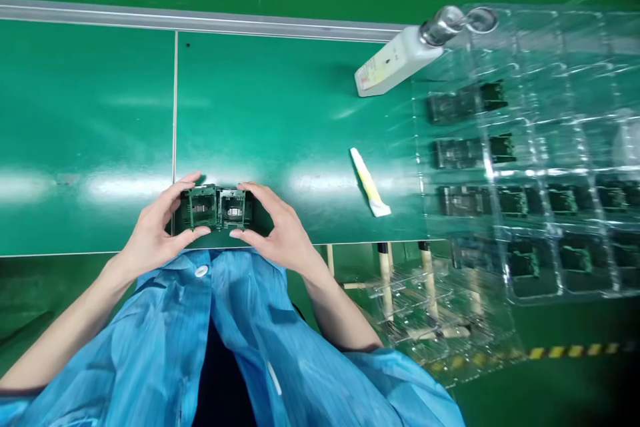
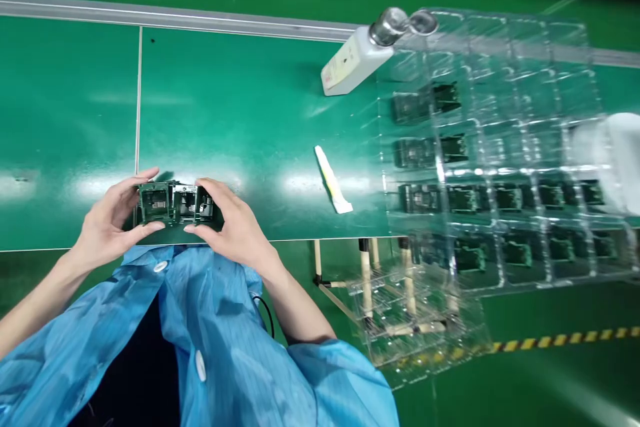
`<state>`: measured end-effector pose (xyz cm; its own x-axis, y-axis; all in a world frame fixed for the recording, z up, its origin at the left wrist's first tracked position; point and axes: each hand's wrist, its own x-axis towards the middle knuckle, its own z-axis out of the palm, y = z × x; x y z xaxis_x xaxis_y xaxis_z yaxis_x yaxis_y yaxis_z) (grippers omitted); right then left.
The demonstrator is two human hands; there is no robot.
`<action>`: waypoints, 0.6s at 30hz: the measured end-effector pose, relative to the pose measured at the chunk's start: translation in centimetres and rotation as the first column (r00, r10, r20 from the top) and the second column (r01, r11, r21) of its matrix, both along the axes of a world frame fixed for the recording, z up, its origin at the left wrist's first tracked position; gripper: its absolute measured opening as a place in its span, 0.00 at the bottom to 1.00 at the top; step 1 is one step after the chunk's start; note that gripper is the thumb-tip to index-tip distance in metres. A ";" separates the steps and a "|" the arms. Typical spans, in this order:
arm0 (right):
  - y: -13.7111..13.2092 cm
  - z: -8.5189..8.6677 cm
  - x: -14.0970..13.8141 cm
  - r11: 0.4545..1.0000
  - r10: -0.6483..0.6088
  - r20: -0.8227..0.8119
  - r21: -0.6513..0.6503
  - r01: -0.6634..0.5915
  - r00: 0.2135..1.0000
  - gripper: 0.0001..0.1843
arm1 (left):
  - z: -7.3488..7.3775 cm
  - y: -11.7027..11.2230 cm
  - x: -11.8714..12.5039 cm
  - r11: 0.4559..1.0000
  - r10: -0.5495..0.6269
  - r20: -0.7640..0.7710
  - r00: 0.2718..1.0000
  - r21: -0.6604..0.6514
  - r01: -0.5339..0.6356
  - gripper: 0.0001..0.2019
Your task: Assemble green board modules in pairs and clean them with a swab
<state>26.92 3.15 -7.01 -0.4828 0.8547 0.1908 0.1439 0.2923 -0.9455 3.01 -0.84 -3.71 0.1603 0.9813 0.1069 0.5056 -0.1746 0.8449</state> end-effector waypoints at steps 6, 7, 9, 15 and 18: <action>-0.6 1.8 -0.6 0.999 -0.016 0.003 0.031 0.016 1.000 0.33 | 1.1 -0.1 -0.4 0.997 -0.027 0.056 0.998 0.076 0.023 0.34; -0.6 1.8 -0.5 1.000 -0.012 -0.006 0.021 0.013 1.000 0.33 | 1.4 -0.2 -0.3 0.996 -0.028 0.040 0.999 0.087 0.025 0.34; -0.3 1.6 -0.4 1.000 0.010 -0.066 -0.028 -0.011 0.998 0.32 | 2.3 -0.3 0.0 0.994 -0.019 -0.045 0.999 0.105 0.024 0.36; 0.2 -0.6 -0.7 0.944 0.073 -0.406 -0.266 -0.194 0.911 0.36 | 6.0 -0.6 2.1 0.965 0.024 -0.398 0.917 0.247 0.083 0.36; 0.1 -0.9 -0.8 0.939 0.071 -0.427 -0.276 -0.205 0.901 0.36 | 6.5 -0.5 2.5 0.964 0.018 -0.430 0.903 0.248 0.099 0.36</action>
